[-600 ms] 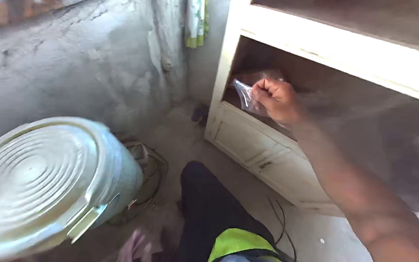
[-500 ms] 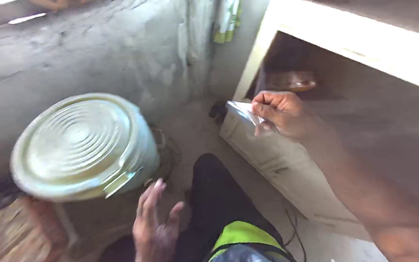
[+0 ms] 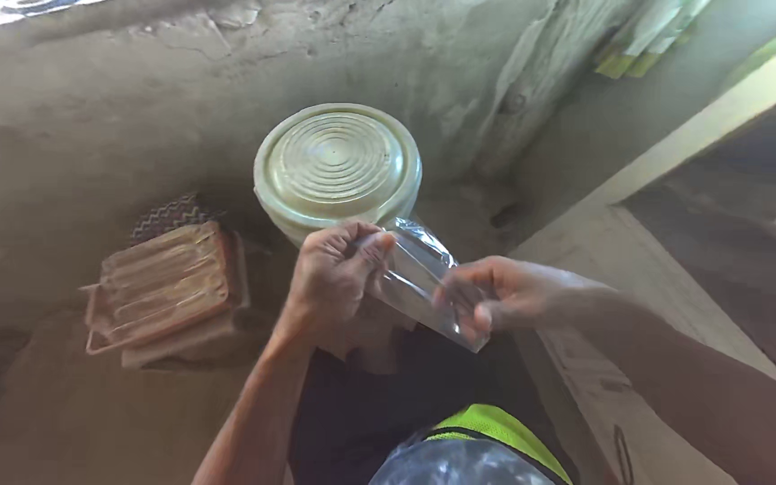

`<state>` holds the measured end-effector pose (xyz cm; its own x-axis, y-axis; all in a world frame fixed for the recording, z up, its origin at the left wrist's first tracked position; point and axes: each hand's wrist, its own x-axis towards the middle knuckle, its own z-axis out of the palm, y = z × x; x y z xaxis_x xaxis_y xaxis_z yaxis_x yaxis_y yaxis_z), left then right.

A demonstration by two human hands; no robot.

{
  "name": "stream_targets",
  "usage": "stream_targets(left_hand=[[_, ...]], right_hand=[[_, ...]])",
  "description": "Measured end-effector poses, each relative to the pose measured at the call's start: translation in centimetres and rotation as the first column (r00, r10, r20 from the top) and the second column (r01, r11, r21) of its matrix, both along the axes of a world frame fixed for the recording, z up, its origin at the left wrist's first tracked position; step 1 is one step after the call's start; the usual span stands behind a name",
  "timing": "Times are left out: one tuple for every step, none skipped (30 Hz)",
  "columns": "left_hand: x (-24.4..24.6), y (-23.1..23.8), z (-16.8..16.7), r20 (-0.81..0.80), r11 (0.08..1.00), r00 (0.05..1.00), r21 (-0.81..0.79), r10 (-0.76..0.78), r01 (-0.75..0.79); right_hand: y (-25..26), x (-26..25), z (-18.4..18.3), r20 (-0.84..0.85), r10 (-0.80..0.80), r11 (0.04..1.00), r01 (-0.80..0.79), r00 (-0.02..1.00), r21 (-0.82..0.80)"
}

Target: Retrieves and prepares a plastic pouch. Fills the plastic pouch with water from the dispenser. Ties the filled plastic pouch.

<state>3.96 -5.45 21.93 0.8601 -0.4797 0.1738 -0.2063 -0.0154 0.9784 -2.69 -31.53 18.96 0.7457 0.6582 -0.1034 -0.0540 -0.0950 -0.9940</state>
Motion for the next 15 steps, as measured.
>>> stream_targets(left_hand=[[0.4, 0.9, 0.4, -0.062, 1.0, 0.998, 0.014, 0.017, -0.016], [0.6, 1.8, 0.5, -0.097, 0.999, 0.994, 0.017, 0.041, -0.04], [0.9, 2.6, 0.4, -0.117, 0.997, 0.99, 0.007, 0.077, -0.077], [1.1, 3.4, 0.3, -0.127, 0.992, 0.984, -0.009, 0.124, -0.126], [1.4, 4.3, 0.1, -0.129, 0.983, 0.976, -0.029, 0.175, -0.18], [1.6, 5.4, 0.0, -0.119, 0.971, 0.966, -0.042, 0.23, -0.236], [1.7, 6.6, -0.1, -0.097, 0.956, 0.954, -0.041, 0.285, -0.29], [1.8, 7.8, -0.2, -0.06, 0.939, 0.938, -0.03, 0.341, -0.343], [1.8, 8.8, -0.2, -0.018, 0.917, 0.917, -0.027, 0.398, -0.399], [1.8, 9.6, -0.3, 0.011, 0.894, 0.894, -0.013, 0.448, -0.448], [1.6, 10.1, -0.4, 0.023, 0.871, 0.871, 0.003, 0.491, -0.492], [1.4, 10.6, -0.8, 0.02, 0.846, 0.846, 0.016, 0.532, -0.533], [1.3, 11.0, -1.3, 0.005, 0.824, 0.824, 0.017, 0.567, -0.567], [1.1, 11.4, -1.9, -0.017, 0.805, 0.805, 0.011, 0.593, -0.593], [1.0, 11.9, -2.5, -0.044, 0.788, 0.788, 0.004, 0.615, -0.615]], right_hand=[[0.1, 0.1, -0.2, 0.051, 0.015, 0.997, -0.011, 0.999, -0.074], [0.1, 0.3, -0.4, 0.096, 0.021, 0.986, -0.005, 0.995, -0.166], [-0.1, 0.5, -0.5, 0.134, 0.023, 0.964, 0.014, 0.991, -0.266], [-0.5, 0.8, -0.8, 0.169, 0.018, 0.932, 0.045, 0.985, -0.361], [-0.8, 1.1, -1.1, 0.197, 0.013, 0.894, 0.077, 0.98, -0.441], [-1.2, 1.5, -1.4, 0.21, 0.012, 0.863, 0.096, 0.978, -0.497], [-1.6, 1.8, -1.6, 0.219, 0.002, 0.844, 0.116, 0.976, -0.524], [-2.0, 1.9, -1.7, 0.226, -0.021, 0.838, 0.14, 0.974, -0.527], [-2.4, 1.9, -1.6, 0.225, -0.065, 0.845, 0.173, 0.972, -0.507], [-2.7, 1.9, -1.5, 0.2, -0.12, 0.865, 0.201, 0.972, -0.461], [-3.0, 1.8, -1.3, 0.161, -0.179, 0.891, 0.229, 0.971, -0.392], [-3.3, 1.7, -1.1, 0.126, -0.239, 0.905, 0.268, 0.963, -0.329], [-3.5, 1.8, -0.8, 0.105, -0.292, 0.905, 0.31, 0.951, -0.292], [-3.8, 1.9, -0.6, 0.099, -0.337, 0.896, 0.352, 0.936, -0.271], [-3.9, 1.9, -0.6, 0.097, -0.379, 0.886, 0.391, 0.92, -0.25]])
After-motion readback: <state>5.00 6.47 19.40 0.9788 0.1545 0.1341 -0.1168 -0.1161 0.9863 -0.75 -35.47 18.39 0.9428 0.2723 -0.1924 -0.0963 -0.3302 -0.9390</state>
